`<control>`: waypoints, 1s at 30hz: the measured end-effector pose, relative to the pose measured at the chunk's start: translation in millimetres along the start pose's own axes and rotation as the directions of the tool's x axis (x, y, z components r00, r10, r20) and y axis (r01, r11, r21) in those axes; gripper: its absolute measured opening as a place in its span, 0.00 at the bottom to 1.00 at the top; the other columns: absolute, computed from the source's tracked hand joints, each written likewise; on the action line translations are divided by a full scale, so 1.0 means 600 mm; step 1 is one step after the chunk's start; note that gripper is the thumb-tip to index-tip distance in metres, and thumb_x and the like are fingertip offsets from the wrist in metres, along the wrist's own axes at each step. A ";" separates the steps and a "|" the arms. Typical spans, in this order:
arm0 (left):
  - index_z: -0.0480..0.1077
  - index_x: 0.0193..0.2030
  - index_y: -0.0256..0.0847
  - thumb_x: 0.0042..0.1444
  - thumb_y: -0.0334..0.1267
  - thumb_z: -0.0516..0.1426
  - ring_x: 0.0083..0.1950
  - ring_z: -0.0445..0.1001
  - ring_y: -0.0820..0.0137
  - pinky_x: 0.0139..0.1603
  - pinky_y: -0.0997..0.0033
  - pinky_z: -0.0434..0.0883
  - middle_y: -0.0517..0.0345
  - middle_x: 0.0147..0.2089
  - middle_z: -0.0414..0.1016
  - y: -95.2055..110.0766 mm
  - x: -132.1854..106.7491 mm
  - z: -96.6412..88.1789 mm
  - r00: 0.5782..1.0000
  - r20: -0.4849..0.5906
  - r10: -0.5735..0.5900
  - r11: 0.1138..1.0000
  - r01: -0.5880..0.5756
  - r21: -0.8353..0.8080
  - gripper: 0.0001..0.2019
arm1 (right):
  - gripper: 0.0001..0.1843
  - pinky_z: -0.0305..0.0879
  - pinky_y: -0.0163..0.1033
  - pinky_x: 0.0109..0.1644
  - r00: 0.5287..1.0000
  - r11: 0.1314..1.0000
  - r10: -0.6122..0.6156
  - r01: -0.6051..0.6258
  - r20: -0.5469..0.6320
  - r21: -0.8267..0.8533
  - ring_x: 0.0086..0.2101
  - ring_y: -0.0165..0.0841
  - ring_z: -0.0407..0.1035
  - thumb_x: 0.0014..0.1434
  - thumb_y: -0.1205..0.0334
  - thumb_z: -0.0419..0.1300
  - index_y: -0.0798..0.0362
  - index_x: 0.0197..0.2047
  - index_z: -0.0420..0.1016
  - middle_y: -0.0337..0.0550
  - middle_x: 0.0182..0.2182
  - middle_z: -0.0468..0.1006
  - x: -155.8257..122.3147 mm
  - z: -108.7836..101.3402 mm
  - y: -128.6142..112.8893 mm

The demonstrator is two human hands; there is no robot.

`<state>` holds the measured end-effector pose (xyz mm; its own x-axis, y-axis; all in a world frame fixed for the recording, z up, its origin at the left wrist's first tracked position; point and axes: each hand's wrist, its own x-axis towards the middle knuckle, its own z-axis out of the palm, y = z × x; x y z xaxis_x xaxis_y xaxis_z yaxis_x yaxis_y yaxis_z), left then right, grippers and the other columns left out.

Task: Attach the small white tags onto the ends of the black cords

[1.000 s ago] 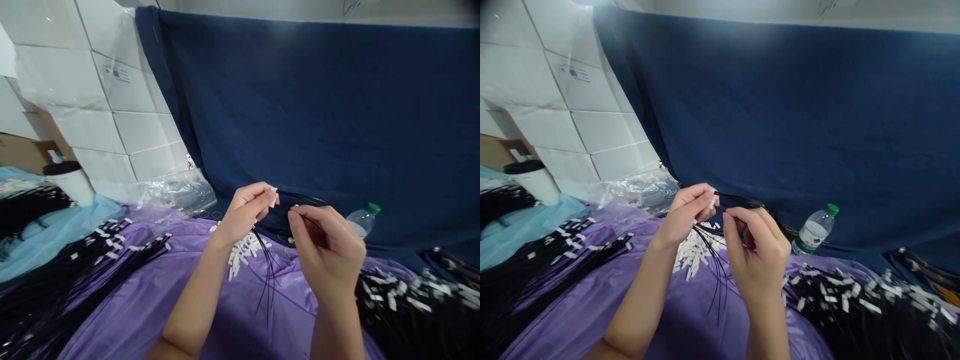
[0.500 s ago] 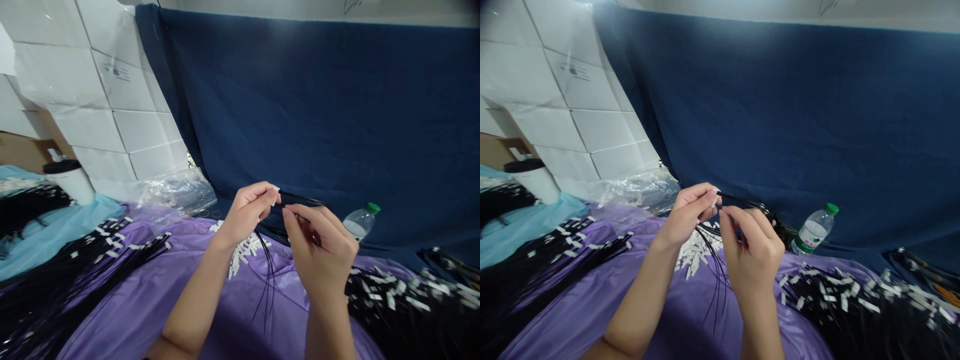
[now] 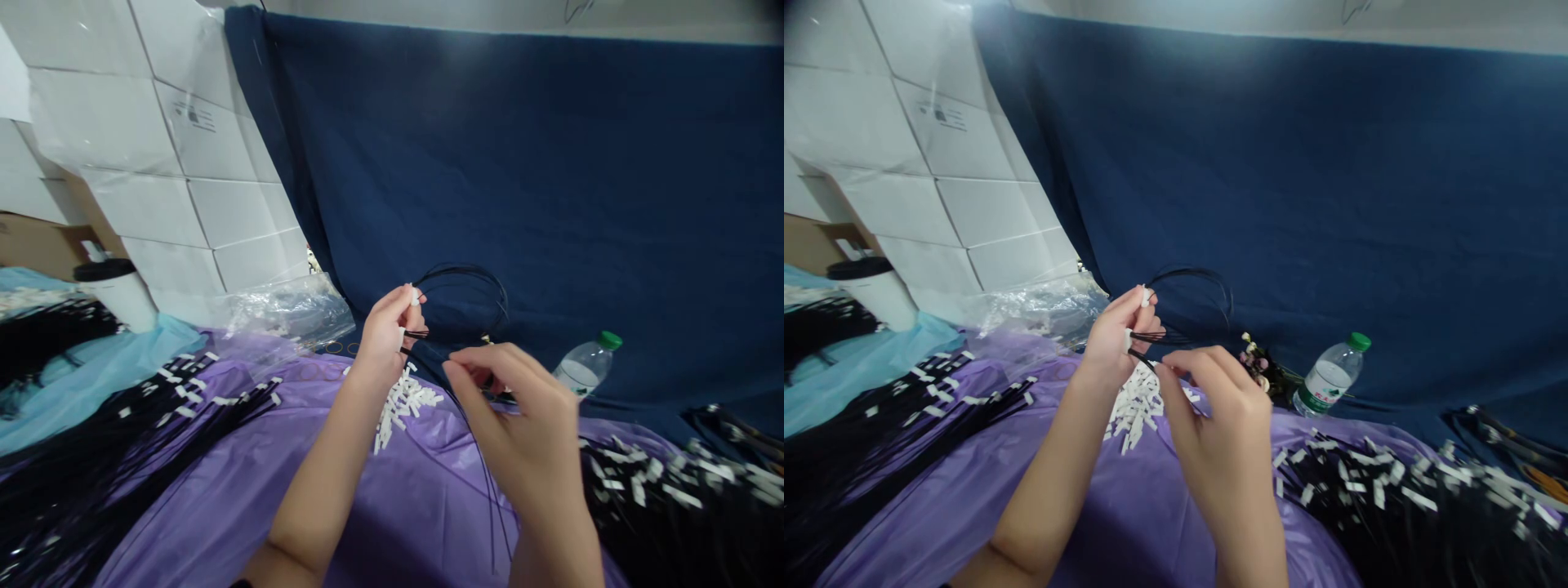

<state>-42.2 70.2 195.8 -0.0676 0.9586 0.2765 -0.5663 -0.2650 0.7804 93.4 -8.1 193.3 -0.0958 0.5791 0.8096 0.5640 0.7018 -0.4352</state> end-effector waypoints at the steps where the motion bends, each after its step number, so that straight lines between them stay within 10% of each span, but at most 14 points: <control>1: 0.66 0.30 0.36 0.58 0.45 0.57 0.14 0.47 0.82 0.18 0.79 0.49 0.70 0.12 0.50 0.000 0.001 0.000 1.000 0.006 -0.008 0.999 0.008 -0.038 0.14 | 0.05 0.66 0.38 0.36 0.997 1.000 0.024 -0.024 0.076 -0.004 0.32 0.32 0.70 0.59 0.69 0.60 0.50 0.35 0.76 0.40 0.32 0.77 0.000 0.004 0.003; 30: 0.65 0.29 0.36 0.60 0.41 0.54 0.14 0.49 0.82 0.17 0.79 0.47 0.69 0.13 0.51 -0.009 -0.012 0.014 0.999 0.053 0.002 0.997 0.002 -0.074 0.12 | 0.07 0.60 0.33 0.40 0.979 0.993 0.112 -0.117 0.169 0.018 0.36 0.29 0.68 0.60 0.71 0.56 0.52 0.34 0.73 0.37 0.34 0.75 0.005 0.051 0.026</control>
<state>-31.6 63.5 194.6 -0.0251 0.9513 0.3073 -0.6258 -0.2546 0.7372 77.0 17.2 177.0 -0.1694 0.7162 0.6770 0.5562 0.6366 -0.5342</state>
